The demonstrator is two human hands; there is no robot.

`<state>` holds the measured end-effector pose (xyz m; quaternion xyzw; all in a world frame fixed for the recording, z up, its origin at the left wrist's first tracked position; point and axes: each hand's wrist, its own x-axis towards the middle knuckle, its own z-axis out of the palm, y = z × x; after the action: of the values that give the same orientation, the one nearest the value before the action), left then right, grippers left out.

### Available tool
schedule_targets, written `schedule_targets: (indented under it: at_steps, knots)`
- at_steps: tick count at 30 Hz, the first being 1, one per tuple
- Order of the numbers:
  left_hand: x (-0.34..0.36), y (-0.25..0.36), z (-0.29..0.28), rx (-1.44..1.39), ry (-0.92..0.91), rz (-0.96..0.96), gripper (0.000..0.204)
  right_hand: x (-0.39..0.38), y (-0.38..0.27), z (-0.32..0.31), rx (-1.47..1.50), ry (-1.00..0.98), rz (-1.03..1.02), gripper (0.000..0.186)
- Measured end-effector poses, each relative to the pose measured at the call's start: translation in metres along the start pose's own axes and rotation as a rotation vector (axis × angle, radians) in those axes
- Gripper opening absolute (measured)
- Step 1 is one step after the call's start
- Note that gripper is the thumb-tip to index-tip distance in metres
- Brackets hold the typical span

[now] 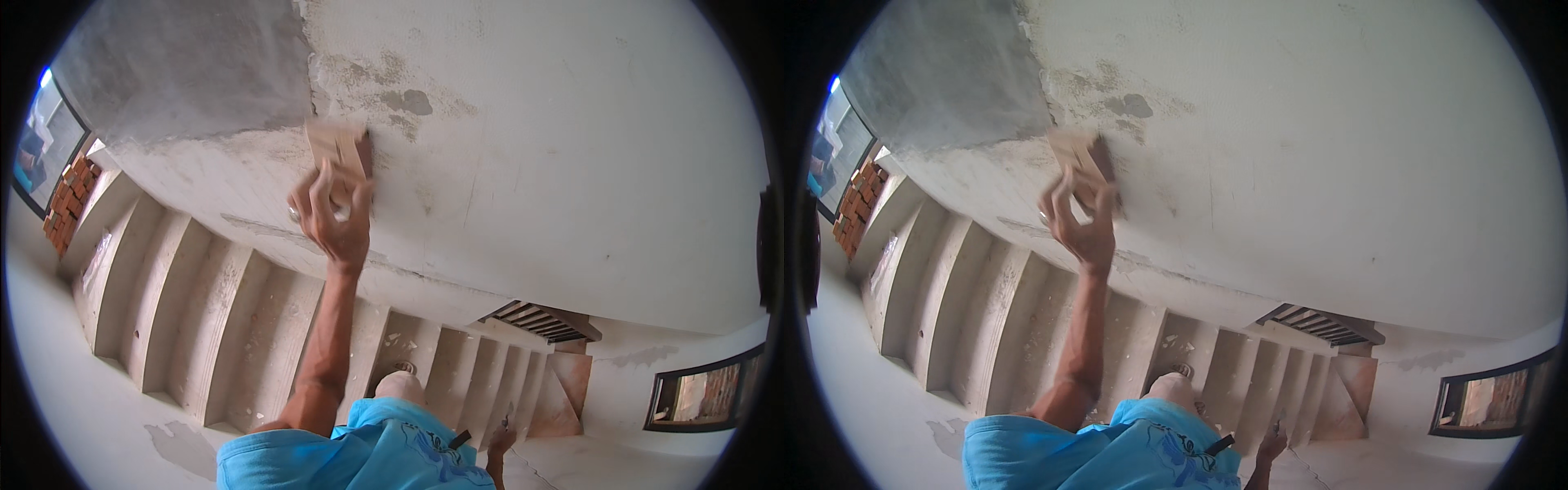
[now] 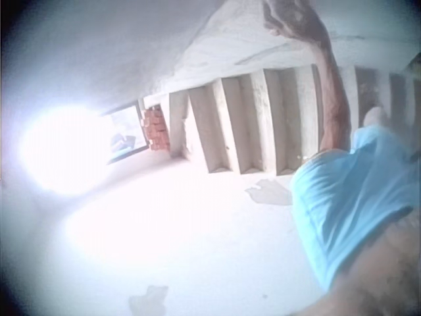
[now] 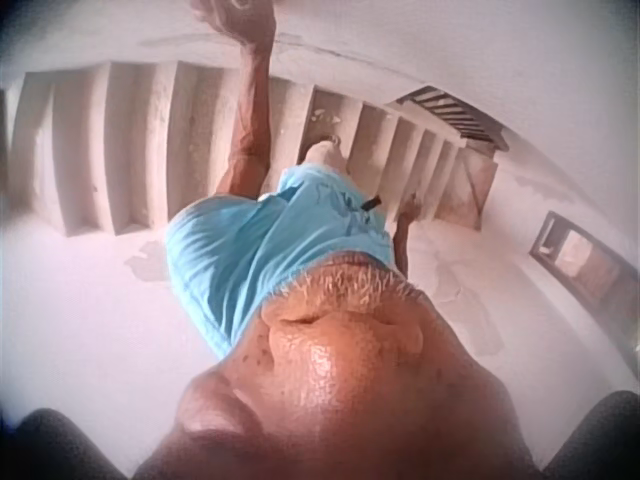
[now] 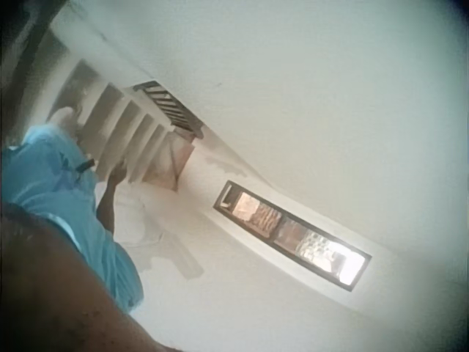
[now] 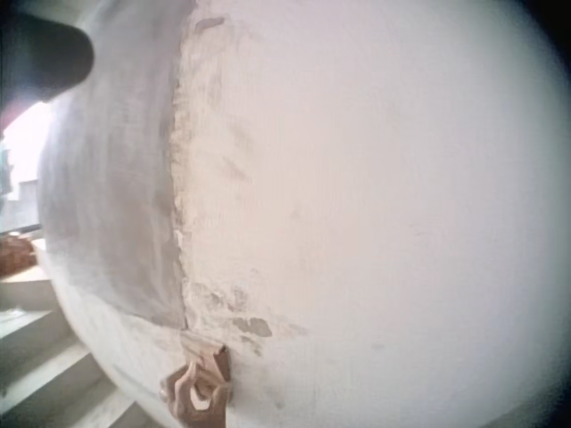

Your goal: The person uses a trowel and a wooden float to apply and smooth plaster on the walls and ceiling of a stairwell. They work on the curved ceiling surface and the vertical wall sections adjacent to the stairs, moving up and down the steps to reach different areas.

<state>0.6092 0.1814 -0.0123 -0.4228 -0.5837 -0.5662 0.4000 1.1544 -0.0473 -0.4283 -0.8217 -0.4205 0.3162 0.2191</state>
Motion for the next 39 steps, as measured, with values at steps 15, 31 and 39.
schedule_targets:
  at_steps: [15,31,39]
  knots:
    - [-0.069,0.04,0.005,-0.009,-0.231,-0.222,0.064,-0.052,0.032,0.017,-0.021,-0.081,0.136,0.041]
    - [-0.07,0.032,0.003,-0.124,-0.222,-0.197,0.061,-0.029,-0.028,0.001,-0.172,-0.092,-0.206,0.04]
    - [-0.049,0.035,0.008,-0.162,-0.206,-0.064,0.058,-0.026,-0.038,0.002,-0.226,-0.084,-0.194,0.039]
